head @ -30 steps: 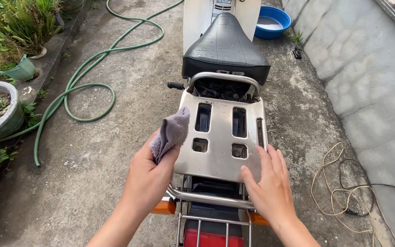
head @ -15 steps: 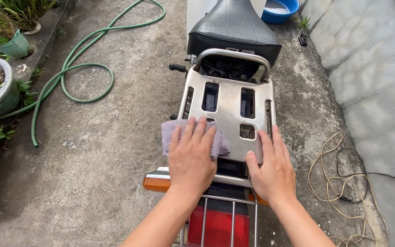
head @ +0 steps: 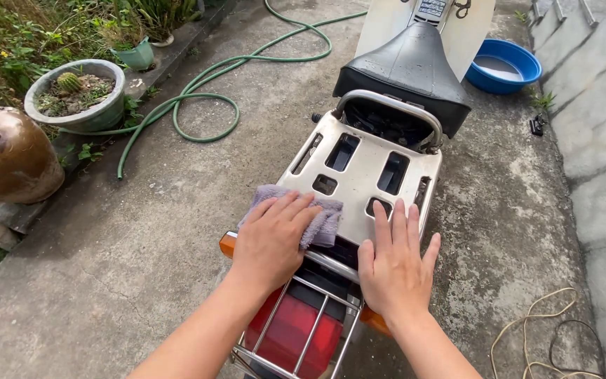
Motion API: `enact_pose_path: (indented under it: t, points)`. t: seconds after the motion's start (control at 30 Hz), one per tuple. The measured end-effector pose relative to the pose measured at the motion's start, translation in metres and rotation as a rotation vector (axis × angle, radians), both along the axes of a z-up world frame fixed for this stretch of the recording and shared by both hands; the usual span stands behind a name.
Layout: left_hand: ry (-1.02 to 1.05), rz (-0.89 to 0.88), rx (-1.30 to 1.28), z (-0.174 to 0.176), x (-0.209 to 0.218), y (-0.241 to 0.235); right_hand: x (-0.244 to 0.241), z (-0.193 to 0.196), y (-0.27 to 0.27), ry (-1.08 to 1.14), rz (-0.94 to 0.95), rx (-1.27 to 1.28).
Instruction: The person wipes the surface of a silver metal rack attached to the back of a scooter using a purple cloth. They clean the flat top surface, the side rails, and the area around the cutouts of the rack.
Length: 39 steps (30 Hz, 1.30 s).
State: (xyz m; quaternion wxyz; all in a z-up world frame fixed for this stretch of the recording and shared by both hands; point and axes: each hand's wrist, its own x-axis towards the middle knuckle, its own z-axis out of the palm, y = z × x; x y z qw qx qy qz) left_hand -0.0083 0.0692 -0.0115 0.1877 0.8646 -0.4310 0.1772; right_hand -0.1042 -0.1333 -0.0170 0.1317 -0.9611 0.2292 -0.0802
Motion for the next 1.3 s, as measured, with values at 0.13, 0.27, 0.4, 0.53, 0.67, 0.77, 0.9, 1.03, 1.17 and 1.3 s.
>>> enact_pose_path:
  t: [0.13, 0.27, 0.4, 0.53, 0.67, 0.77, 0.9, 1.03, 1.17, 1.3]
  points:
    - [0.047, 0.195, -0.021, 0.015, -0.09, 0.027, -0.011, -0.003, -0.009, -0.121, 0.451, -0.158]
    - [0.057, 0.089, 0.119, 0.016, -0.138, 0.08, -0.002, 0.004, -0.017, -0.037, 0.574, -0.154]
    - [0.029, 0.218, 0.009, 0.004, -0.147, 0.028, -0.003, 0.006, -0.011, -0.079, 0.551, -0.169]
    - [0.068, 0.084, -0.05, 0.01, -0.148, 0.056, -0.009, 0.013, -0.01, -0.019, 0.519, -0.119]
    - [0.065, 0.0, 0.208, 0.028, -0.15, 0.112, -0.004, 0.017, -0.009, 0.037, 0.487, -0.112]
    - [-0.057, 0.257, -0.03, 0.041, -0.137, 0.076, -0.005, 0.02, -0.006, 0.011, 0.494, -0.095]
    - [-0.02, 0.292, -0.23, 0.026, -0.127, 0.028, -0.007, 0.018, -0.008, 0.032, 0.489, -0.125]
    - [-0.019, 0.084, -0.082, 0.02, -0.128, 0.07, 0.0, 0.021, -0.006, 0.022, 0.491, -0.128]
    - [0.15, 0.343, -0.085, 0.036, -0.136, 0.133, -0.003, 0.018, -0.004, 0.022, 0.462, -0.143]
    - [1.066, 0.918, -0.308, 0.049, -0.1, 0.097, -0.003, 0.015, -0.008, 0.032, 0.462, -0.153]
